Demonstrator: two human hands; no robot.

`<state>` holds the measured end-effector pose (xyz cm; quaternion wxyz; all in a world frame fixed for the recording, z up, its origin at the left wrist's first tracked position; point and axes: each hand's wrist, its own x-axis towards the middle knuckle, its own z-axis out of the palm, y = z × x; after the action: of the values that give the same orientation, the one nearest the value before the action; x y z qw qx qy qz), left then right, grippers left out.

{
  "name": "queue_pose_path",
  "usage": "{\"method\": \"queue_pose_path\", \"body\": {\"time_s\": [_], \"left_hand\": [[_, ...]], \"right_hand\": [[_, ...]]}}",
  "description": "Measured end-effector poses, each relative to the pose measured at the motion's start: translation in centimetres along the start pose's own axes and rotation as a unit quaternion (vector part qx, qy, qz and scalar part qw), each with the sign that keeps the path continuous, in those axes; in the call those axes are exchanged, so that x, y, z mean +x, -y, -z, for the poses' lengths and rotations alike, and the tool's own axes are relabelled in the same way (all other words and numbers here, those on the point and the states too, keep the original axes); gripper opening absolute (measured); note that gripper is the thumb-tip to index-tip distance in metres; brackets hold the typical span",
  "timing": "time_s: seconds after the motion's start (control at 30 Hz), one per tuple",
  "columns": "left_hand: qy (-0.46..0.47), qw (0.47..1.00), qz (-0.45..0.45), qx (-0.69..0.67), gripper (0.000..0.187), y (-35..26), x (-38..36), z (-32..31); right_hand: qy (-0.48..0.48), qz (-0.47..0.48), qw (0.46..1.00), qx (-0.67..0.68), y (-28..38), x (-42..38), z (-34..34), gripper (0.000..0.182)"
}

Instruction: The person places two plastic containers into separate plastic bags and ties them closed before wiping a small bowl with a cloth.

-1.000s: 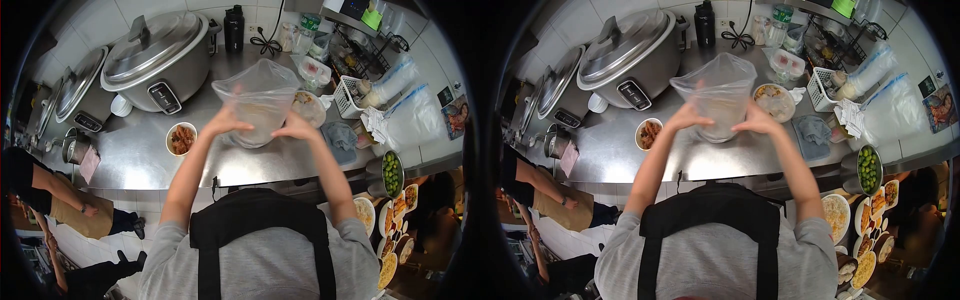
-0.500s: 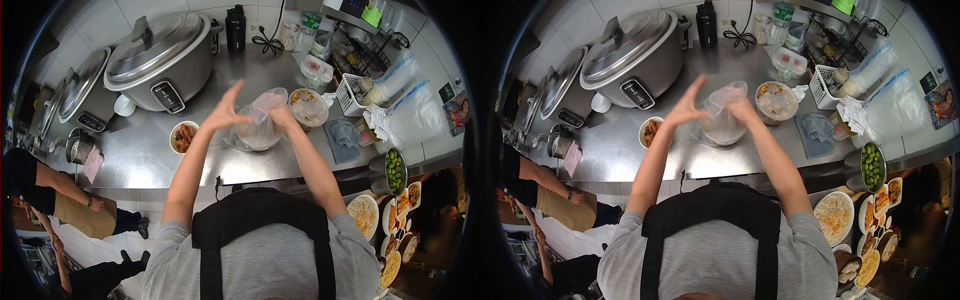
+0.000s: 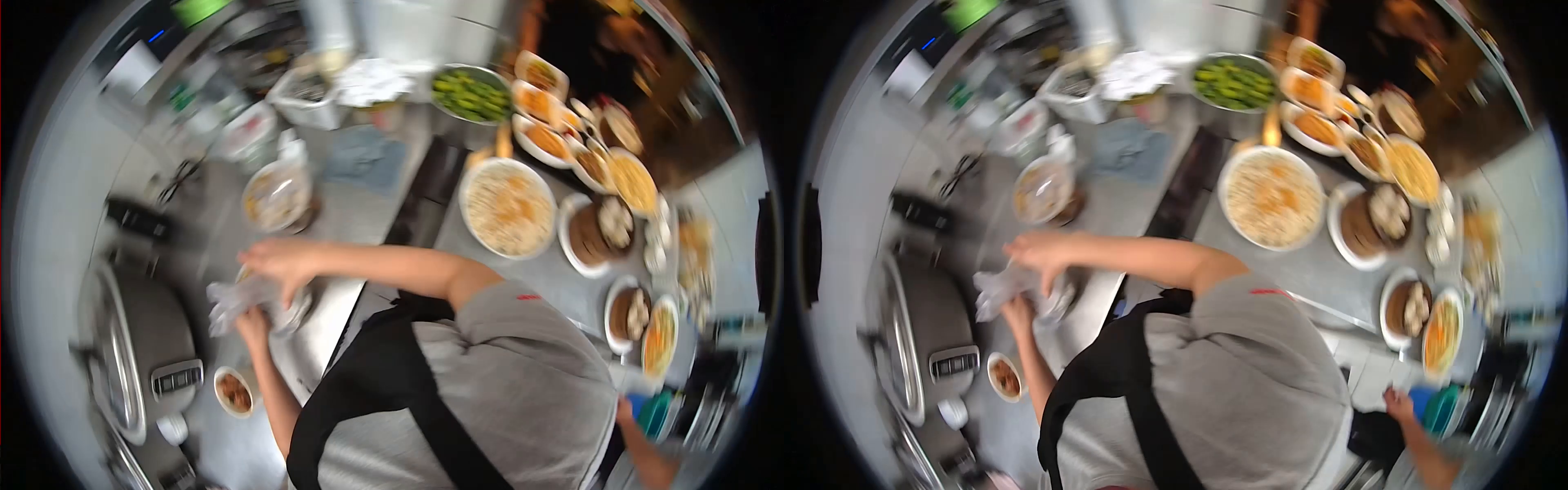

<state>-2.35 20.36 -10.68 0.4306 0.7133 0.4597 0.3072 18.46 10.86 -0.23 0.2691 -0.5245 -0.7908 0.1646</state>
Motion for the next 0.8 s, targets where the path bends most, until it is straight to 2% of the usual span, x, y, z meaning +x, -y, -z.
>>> {"method": "queue_pose_path", "body": {"time_s": [0.03, 0.07, 0.1, 0.13, 0.17, 0.2, 0.23, 0.27, 0.33, 0.37, 0.4, 0.47, 0.5, 0.53, 0.57, 0.6, 0.63, 0.67, 0.7, 0.8], "left_hand": [[-0.002, 0.999, -0.027, -0.034, 0.026, 0.6, 0.6, 0.5], [0.003, 0.997, -0.042, -0.059, 0.017, -5.5, -1.4, 0.4], [-0.027, 0.993, -0.105, -0.054, 0.014, -7.9, -2.3, -0.1], [-0.060, 0.983, -0.165, -0.052, 0.014, -9.3, -2.9, -0.3], [-0.004, 0.975, -0.221, -0.010, 0.019, -9.9, -2.5, 0.8], [0.045, 0.959, -0.278, 0.031, 0.026, -9.8, -2.1, 2.0], [0.030, 0.972, -0.232, -0.016, 0.034, -9.6, -2.4, 2.7], [0.014, 0.981, -0.182, -0.063, 0.042, -9.8, -2.6, 2.9], [-0.003, 0.964, -0.251, -0.085, 0.059, -12.3, -4.0, 2.3], [0.086, 0.963, -0.250, -0.043, 0.073, -8.5, -2.4, 3.5], [0.203, 0.950, -0.200, 0.130, 0.081, -3.2, 0.1, 5.0], [0.212, 0.907, -0.228, 0.285, 0.077, -7.7, -2.6, 2.5], [0.223, 0.945, -0.118, 0.207, 0.072, -4.5, -0.7, 1.9], [0.201, 0.962, -0.100, 0.159, 0.071, -4.7, -0.3, 1.7], [0.172, 0.975, -0.090, 0.112, 0.070, -5.3, -0.4, 1.2], [0.142, 0.982, -0.096, 0.075, 0.069, -5.9, -0.3, 1.0], [0.117, 0.987, -0.103, 0.044, 0.068, -6.3, 0.0, 0.8], [0.093, 0.989, -0.110, 0.019, 0.067, -6.7, 0.2, 0.9], [0.071, 0.991, -0.116, -0.005, 0.066, -7.1, 0.5, 0.8], [0.025, 0.991, -0.123, -0.052, 0.063, -7.8, 1.4, 0.3]], "right_hand": [[-0.061, 0.020, 0.998, 0.004, -0.6, 0.1, -2.7, 0.109], [-0.121, 0.009, 0.991, 0.055, -0.3, 0.4, -4.3, 0.095], [-0.165, 0.031, 0.985, 0.032, -0.5, 1.3, -5.7, 0.071], [-0.163, 0.003, 0.984, 0.069, -1.2, 3.1, -7.9, 0.052], [-0.200, -0.024, 0.969, 0.145, -0.7, 3.4, -7.9, 0.040], [-0.179, 0.002, 0.970, 0.161, -1.0, 3.8, -7.9, 0.034], [-0.160, 0.031, 0.971, 0.178, -1.4, 4.3, -7.6, 0.029], [-0.175, 0.014, 0.970, 0.171, -1.4, 4.5, -7.4, 0.029], [-0.248, 0.033, 0.962, 0.112, -1.0, 4.3, -7.0, 0.020], [-0.254, 0.022, 0.961, 0.107, -0.5, 4.2, -6.7, 0.020], [-0.255, 0.006, 0.962, 0.098, 0.7, 4.1, -5.9, 0.020], [-0.260, -0.021, 0.965, 0.035, 2.0, 4.9, -6.4, 0.019], [-0.263, -0.035, 0.964, -0.018, 2.9, 6.1, -7.7, 0.018], [-0.435, -0.113, 0.890, -0.072, 3.9, 9.0, -11.9, 0.017], [-0.589, -0.184, 0.777, -0.125, 4.0, 11.2, -15.2, 0.017], [-0.592, -0.188, 0.773, -0.131, 4.1, 10.5, -14.7, 0.017], [-0.366, -0.176, 0.903, -0.140, 4.9, 9.1, -13.7, 0.034], [-0.115, -0.155, 0.972, -0.134, 5.8, 7.8, -12.6, 0.062], [-0.119, -0.163, 0.970, -0.136, 6.1, 6.8, -11.6, 0.062], [-0.178, -0.028, 0.980, -0.089, 6.8, 3.8, -8.4, 0.030]]}}
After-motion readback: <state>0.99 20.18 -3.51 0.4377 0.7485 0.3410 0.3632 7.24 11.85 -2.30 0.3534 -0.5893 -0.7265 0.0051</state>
